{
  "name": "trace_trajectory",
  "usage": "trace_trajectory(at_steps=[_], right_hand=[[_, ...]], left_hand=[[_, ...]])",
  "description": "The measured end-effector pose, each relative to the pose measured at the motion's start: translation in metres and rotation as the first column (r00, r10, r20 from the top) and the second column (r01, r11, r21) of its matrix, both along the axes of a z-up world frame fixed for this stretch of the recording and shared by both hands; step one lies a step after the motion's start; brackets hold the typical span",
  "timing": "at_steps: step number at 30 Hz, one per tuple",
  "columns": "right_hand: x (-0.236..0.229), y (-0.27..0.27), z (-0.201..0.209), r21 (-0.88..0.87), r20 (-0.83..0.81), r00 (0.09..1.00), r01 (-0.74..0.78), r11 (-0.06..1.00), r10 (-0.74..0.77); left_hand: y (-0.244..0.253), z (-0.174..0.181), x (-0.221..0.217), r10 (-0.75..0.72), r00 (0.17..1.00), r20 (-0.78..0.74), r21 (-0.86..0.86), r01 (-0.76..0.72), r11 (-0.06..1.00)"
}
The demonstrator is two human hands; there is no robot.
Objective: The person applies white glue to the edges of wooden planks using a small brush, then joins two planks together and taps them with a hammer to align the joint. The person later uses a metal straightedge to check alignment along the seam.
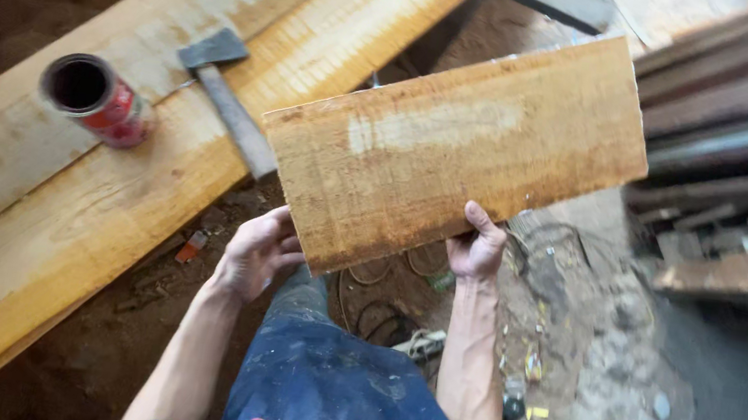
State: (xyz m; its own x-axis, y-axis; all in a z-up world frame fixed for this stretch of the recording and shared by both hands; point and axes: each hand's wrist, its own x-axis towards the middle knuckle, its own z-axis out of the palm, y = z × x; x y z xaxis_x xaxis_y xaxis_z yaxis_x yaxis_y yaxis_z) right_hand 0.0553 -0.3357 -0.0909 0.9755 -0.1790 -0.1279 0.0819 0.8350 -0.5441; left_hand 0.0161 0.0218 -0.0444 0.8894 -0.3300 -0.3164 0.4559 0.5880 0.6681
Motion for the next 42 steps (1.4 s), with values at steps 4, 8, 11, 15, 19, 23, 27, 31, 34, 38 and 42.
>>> trace_trajectory(at_steps=[4, 8, 11, 15, 19, 23, 27, 31, 34, 38, 42], right_hand=[[0.078, 0.042, 0.029, -0.035, 0.064, 0.962, -0.264, 0.964, 0.266], [0.157, 0.09, 0.071, -0.184, 0.049, 0.856, -0.498, 0.847, 0.514], [0.211, 0.118, 0.083, -0.296, -0.101, 0.771, -0.626, 0.721, 0.629], [0.247, 0.188, 0.037, -0.617, -0.319, 0.674, -0.681, 0.394, 0.666], [0.212, 0.28, -0.027, -0.84, -0.508, 0.593, -0.181, -0.511, 0.625], [0.187, 0.323, -0.031, -0.766, -0.509, 0.647, -0.04, -0.641, 0.568], [0.221, 0.299, 0.002, -0.637, -0.763, 0.436, -0.635, -0.437, 0.478], [0.272, 0.214, 0.009, -0.691, -0.607, 0.361, -0.68, -0.246, 0.708], [0.291, 0.118, 0.006, -0.792, -0.42, 0.461, -0.607, -0.068, 0.782], [0.32, -0.027, 0.008, -0.758, -0.414, 0.632, -0.638, 0.136, 0.655], [0.353, -0.174, 0.02, -0.787, -0.372, 0.778, -0.554, 0.274, 0.506]], left_hand=[[0.001, -0.001, 0.036, 0.11, 0.993, 0.054, -0.078, -0.105, 0.991], [0.019, -0.003, 0.07, 0.449, 0.891, 0.07, -0.113, -0.44, 0.891], [0.043, -0.003, 0.092, 0.599, 0.801, -0.014, -0.208, -0.588, 0.782], [0.068, 0.006, 0.113, 0.763, 0.641, 0.086, -0.233, -0.731, 0.641], [0.073, 0.023, 0.117, 0.859, 0.507, 0.064, -0.279, -0.818, 0.504], [0.071, 0.029, 0.101, 0.885, 0.459, 0.075, -0.206, -0.861, 0.464], [0.055, 0.025, 0.087, 0.891, 0.419, 0.176, -0.077, -0.896, 0.436], [0.03, 0.018, 0.111, 0.914, 0.38, 0.143, -0.014, -0.923, 0.386], [-0.005, 0.018, 0.146, 0.911, 0.404, 0.083, 0.016, -0.914, 0.404], [-0.077, 0.013, 0.218, 0.876, 0.438, 0.203, -0.015, -0.893, 0.45], [-0.177, 0.01, 0.291, 0.849, 0.495, 0.187, -0.064, -0.856, 0.513]])
